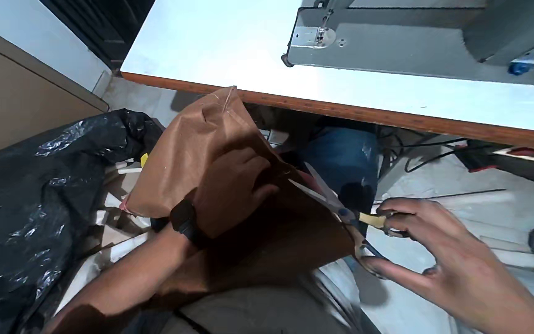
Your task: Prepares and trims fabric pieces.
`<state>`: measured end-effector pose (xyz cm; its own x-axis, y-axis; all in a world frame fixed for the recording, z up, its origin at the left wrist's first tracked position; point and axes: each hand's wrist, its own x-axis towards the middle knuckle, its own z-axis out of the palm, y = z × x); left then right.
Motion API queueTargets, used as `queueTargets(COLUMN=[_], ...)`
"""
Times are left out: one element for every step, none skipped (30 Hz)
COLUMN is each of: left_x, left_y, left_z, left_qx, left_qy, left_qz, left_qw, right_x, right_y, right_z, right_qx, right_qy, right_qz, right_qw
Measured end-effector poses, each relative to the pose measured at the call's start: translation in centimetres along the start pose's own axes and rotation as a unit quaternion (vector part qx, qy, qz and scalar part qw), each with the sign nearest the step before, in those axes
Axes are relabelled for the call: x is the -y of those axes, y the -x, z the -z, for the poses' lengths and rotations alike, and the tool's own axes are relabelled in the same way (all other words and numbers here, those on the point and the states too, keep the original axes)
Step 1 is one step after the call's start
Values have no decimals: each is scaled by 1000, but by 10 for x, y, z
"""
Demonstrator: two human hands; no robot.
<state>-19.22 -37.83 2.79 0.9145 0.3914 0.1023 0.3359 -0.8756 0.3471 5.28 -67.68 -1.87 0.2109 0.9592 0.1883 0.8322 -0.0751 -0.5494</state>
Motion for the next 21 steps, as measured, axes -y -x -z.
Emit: queueTargets(left_x=[1, 2, 3, 5, 7, 8, 9, 8, 7, 4, 1, -2, -5, -8, -10, -12, -15, -19, -22, -25, -28], left_y=[-3, -6, -8, -9, -10, -10, -10, -9, -9, -9, -9, -8, -8, -8, -8, -8, -8, -8, -8, -8, -9], left_z=[-2, -2, -1, 0, 2, 2, 3, 3, 3, 3, 3, 3, 4, 4, 6, 8, 10, 12, 15, 17, 18], left_qx=[15, 32, 42, 45, 41, 29, 18, 10, 2, 0, -1, -4, -15, -29, -39, -48, -55, -59, -59, -58, -56], left_qy=[33, 71, 109, 145, 182, 221, 250, 269, 285, 301, 320, 331, 325, 304, 274, 249, 234, 229, 231, 236, 244], left_qz=[3, 14, 24, 34, 41, 47, 58, 79, 99, 112, 118, 122, 124, 118, 108, 94, 79, 65, 54, 46, 37], left_qw=[999, 997, 993, 988, 982, 974, 966, 960, 953, 947, 940, 936, 937, 945, 955, 963, 968, 969, 970, 969, 967], right_x=[-1, -2, -3, -4, -5, -6, -6, -5, -3, -2, -2, -1, 1, 3, 6, 9, 12, 15, 18, 20, 23], right_y=[-2, -3, -3, -3, -3, -2, -2, -3, -4, -5, -6, -7, -9, -11, -14, -16, -20, -24, -29, -34, -39], right_z=[5, 9, 13, 15, 18, 21, 23, 25, 28, 29, 31, 31, 32, 31, 31, 30, 29, 28, 27, 26, 24], right_qx=[3, 7, 12, 16, 17, 19, 19, 18, 18, 20, 22, 24, 26, 26, 25, 24, 21, 17, 13, 6, -1], right_qy=[13, 26, 34, 39, 42, 44, 44, 47, 50, 56, 59, 63, 68, 72, 76, 80, 82, 83, 81, 76, 72], right_qz=[7, 14, 16, 18, 17, 15, 14, 13, 12, 13, 14, 14, 15, 16, 16, 17, 19, 24, 29, 36, 42], right_qw=[1000, 1000, 999, 999, 999, 999, 999, 999, 998, 998, 998, 998, 997, 997, 997, 996, 996, 996, 996, 996, 997])
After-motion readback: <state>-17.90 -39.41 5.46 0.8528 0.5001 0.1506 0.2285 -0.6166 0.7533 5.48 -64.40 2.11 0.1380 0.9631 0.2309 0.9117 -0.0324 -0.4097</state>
